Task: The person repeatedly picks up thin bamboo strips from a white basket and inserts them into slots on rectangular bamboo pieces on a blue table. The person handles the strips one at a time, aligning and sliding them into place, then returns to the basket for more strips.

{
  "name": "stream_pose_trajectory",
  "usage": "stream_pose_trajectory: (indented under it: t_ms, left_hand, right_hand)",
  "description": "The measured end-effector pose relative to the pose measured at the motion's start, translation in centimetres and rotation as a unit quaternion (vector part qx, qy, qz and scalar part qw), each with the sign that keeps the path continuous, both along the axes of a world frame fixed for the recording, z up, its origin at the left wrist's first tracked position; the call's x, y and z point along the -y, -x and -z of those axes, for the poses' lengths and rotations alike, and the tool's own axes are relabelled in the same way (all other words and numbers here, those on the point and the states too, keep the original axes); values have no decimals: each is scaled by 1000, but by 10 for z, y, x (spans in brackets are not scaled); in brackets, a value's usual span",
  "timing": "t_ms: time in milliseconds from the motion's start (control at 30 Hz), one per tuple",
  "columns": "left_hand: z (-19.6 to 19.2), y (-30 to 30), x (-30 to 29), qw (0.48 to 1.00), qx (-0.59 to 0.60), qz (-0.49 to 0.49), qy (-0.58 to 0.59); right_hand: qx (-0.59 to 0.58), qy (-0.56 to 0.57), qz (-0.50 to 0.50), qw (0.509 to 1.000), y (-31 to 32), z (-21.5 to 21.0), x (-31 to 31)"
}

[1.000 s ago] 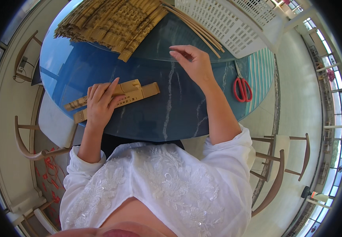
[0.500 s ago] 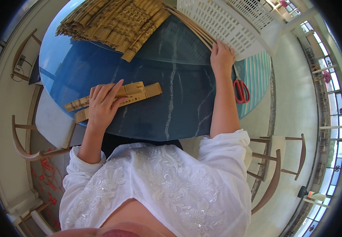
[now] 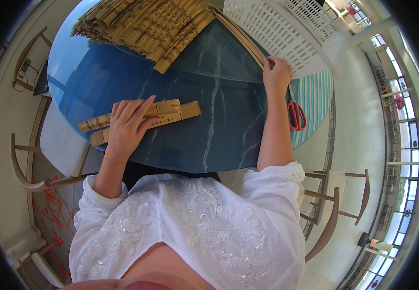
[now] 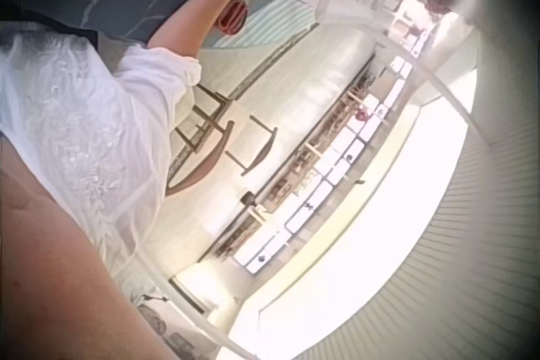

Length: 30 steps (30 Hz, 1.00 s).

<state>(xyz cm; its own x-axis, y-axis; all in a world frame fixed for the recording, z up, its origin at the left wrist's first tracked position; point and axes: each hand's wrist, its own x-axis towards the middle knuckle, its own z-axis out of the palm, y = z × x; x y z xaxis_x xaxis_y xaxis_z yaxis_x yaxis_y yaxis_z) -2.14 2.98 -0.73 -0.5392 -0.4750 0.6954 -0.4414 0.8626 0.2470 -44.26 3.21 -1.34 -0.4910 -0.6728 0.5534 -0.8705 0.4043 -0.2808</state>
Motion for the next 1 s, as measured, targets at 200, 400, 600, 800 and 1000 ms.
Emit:
stream_pose_trajectory:
  t_ms: [200, 400, 600, 800, 1000]
  left_hand:
    - [-1, 0, 0, 1000, 4, -2, 1]
    - [-1, 0, 0, 1000, -2, -3, -6]
    - [-2, 1, 1, 1000, 0, -3, -9]
    - [1, 0, 2, 1000, 6, -7, -10]
    - [1, 1, 2, 1000, 5, -6, -11]
  right_hand:
    - [9, 54, -30, 998, 8, 1, 1]
    - [309, 201, -52, 928, -13, -25, -5]
    - [603, 353, -237, 676, -28, -41, -11]
    - [512, 363, -217, 748, -32, -47, -16]
    - [454, 383, -195, 780, -38, -51, -15]
